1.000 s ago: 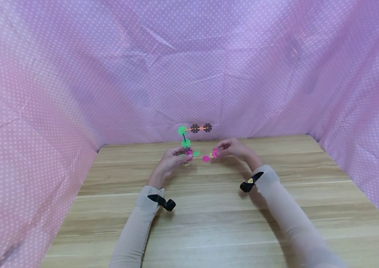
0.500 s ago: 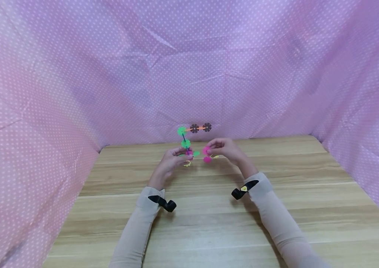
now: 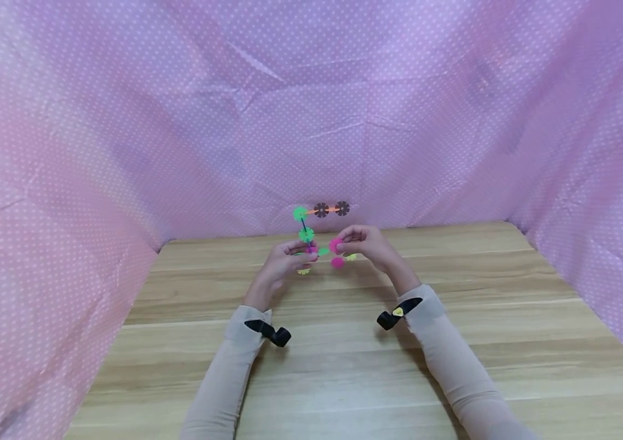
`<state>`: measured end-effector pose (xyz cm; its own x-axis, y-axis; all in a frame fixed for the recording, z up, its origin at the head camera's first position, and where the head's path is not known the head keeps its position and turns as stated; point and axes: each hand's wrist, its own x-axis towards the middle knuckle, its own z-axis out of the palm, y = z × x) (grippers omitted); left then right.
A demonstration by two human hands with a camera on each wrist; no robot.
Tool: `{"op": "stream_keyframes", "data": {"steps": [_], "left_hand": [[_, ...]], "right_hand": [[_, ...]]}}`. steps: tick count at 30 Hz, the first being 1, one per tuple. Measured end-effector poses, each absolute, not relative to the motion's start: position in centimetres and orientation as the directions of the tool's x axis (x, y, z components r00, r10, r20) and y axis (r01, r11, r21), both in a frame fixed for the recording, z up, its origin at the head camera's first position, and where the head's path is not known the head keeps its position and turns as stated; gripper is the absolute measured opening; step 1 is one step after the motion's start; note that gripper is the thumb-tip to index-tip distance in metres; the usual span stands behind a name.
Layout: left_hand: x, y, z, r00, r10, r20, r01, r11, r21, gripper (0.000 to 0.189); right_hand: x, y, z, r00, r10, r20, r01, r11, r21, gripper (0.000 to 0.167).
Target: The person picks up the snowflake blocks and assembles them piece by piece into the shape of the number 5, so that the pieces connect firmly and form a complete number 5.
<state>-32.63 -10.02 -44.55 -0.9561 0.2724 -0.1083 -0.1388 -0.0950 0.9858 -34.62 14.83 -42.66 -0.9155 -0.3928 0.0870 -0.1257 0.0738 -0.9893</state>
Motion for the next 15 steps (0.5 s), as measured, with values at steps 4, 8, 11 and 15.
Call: {"op": "stream_keyframes", "data": {"steps": [4, 8, 11, 15], "left_hand": [[-32.72, -9.76, -44.54, -0.957, 0.275, -0.098, -0.129, -0.099, 0.987, 0.044], [-32.83, -9.68, -44.46, -0.958, 0.273, -0.085, -0.119, -0.109, 0.987, 0.043], [-32.88, -9.72, -44.36, -0.959, 0.270, -0.084, -0.121, -0.125, 0.985, 0.044], [-32.95, -9.76, -44.32, -0.958, 0.269, -0.097, -0.138, -0.136, 0.981, 0.045]], "right_hand": [[-34.57, 14.88, -42.54, -0.914, -0.397, 0.085, -0.130, 0.086, -0.988, 0.014], [-34.60, 15.00, -42.41, -0.911, -0.402, 0.089, -0.137, 0.091, -0.986, 0.014], [-34.63, 15.04, -42.40, -0.913, -0.398, 0.090, -0.136, 0.087, -0.987, 0.014], [-34.65, 14.94, -42.54, -0.916, -0.390, 0.093, -0.136, 0.084, -0.987, 0.016]]}}
